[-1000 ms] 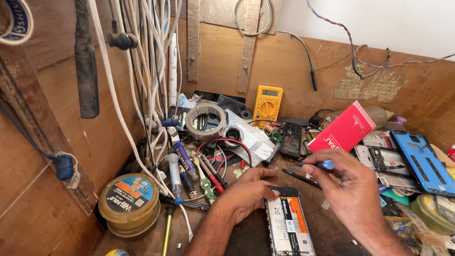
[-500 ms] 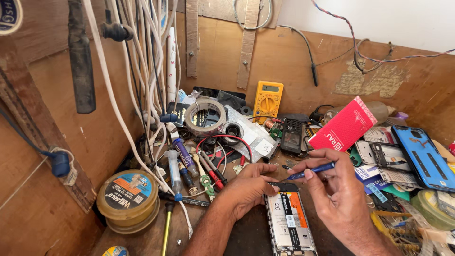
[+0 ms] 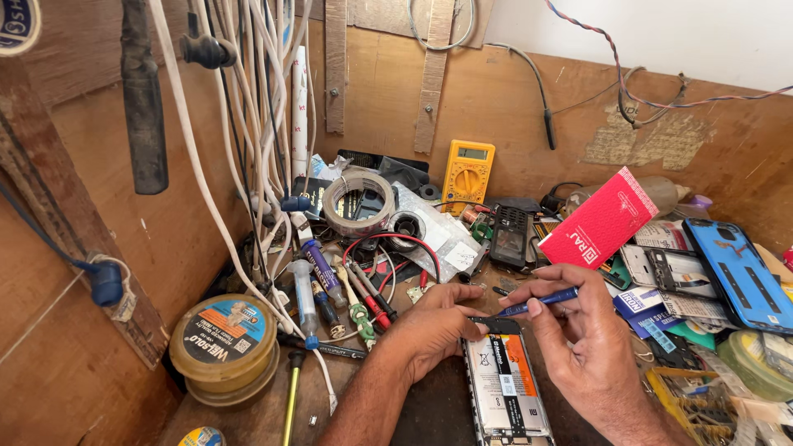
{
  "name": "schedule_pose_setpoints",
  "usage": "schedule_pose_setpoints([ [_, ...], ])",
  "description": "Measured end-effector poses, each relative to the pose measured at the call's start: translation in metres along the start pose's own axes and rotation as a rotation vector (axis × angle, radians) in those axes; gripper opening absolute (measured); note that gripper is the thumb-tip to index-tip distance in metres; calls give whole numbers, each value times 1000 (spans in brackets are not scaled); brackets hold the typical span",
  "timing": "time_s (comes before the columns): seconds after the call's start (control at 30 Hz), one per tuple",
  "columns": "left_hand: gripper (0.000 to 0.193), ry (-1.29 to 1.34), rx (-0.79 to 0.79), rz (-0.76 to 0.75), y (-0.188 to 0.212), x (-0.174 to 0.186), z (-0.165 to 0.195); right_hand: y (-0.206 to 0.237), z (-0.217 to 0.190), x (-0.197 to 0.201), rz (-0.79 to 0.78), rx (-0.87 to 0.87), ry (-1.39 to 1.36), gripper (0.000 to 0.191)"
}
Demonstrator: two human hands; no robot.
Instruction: The person uses a blue plastic spudger to pry and separate components on a disassembled smartphone. They lift a black plastic bracket from the device, set it aside, and continue to manipulate internal parts with the spudger.
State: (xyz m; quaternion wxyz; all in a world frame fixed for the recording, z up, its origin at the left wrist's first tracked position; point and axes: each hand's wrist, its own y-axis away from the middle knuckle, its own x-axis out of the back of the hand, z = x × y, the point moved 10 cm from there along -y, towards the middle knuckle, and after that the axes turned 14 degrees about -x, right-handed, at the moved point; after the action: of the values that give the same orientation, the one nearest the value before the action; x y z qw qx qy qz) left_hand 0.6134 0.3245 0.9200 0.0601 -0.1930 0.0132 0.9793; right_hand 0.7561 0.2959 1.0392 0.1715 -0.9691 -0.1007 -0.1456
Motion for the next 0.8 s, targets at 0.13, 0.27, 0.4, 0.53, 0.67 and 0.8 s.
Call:
schedule_pose_setpoints([
  [0.13, 78, -5, 3, -11, -2, -2, -2, -1, 0, -1, -15, 50, 11, 32],
  [0.27, 78, -9, 6, -6, -3, 0, -3, -2, 4, 0, -16, 37, 13, 32],
  [0.4, 78, 4, -7, -15, -6, 0, -5, -3, 2, -2, -16, 58, 7, 31],
  [0.53, 75, -10, 3, -10, -11, 4, -13, -6, 4, 2, 63, -22, 153, 31],
  [0.67, 71, -44, 2, 0, -28, 15, -18, -11, -7, 0, 90, 26, 306, 26],
  [0.8, 64, -106, 5, -72, -54, 21, -15, -31, -21, -13, 98, 146, 458, 22],
])
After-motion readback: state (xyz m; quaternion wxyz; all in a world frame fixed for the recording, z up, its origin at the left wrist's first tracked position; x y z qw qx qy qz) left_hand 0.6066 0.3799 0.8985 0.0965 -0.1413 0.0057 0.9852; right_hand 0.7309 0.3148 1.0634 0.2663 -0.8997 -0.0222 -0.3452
